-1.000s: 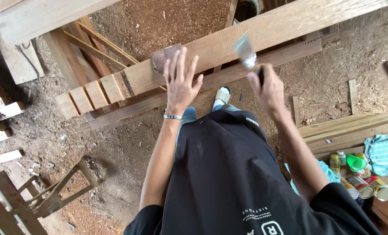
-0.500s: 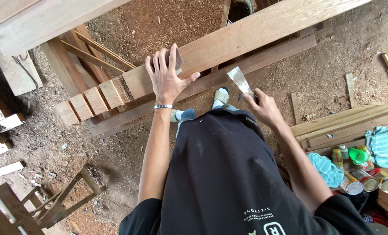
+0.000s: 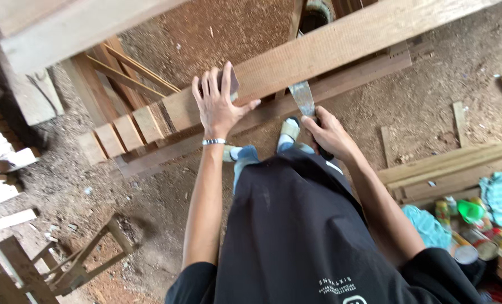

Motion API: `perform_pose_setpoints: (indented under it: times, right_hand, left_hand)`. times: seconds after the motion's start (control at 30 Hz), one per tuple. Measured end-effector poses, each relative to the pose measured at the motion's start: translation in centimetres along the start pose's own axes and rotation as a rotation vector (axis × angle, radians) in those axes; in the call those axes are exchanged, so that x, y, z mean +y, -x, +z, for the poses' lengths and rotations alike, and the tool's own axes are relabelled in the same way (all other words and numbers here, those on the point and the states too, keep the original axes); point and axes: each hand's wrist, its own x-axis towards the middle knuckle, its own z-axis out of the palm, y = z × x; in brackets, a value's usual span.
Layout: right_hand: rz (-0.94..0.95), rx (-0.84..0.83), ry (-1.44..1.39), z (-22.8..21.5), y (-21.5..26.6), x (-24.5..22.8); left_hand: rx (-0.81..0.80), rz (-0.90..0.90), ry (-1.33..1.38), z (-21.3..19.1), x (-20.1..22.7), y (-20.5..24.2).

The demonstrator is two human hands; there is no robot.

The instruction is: The person uses a scraper and sandpaper to smooth the surface of a long wooden beam and its notched sections by hand.

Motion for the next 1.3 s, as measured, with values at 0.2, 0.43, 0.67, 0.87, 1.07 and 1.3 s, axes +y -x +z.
perform_pose_setpoints:
  times: [0.2, 0.43, 0.67, 0.87, 1.07, 1.3]
  right_hand:
    - [0.078, 0.017, -0.594, 0.0, -0.2, 2.4]
    - [0.076, -0.132, -0.315, -0.5, -0.7, 3.6]
    - [0.036, 0.160, -0.653, -2.1, 0.2, 6.4]
    - [-0.054, 0.251, -0.647, -3.5, 0.5, 7.7]
    - [-0.216, 0.196, -0.457, -1.6, -0.1, 3.5]
    - [-0.386, 0.112, -0.459, 5.7, -0.3, -2.0]
  left_hand:
    - [0.000, 0.004, -0.037, -0.1, 0.2, -0.1]
    - [-0.045, -0.016, -0.032, 0.2, 0.2, 0.1]
    - [-0.063, -0.003, -0.050, 0.5, -0.1, 0.1]
    - [-0.077, -0.006, -0.002, -0.2, 0.1, 0.1]
    - [-0.144, -0.057, 0.018, -2.1, 1.0, 0.5]
    - [0.073, -0.102, 0.299, -6.0, 2.1, 3.6]
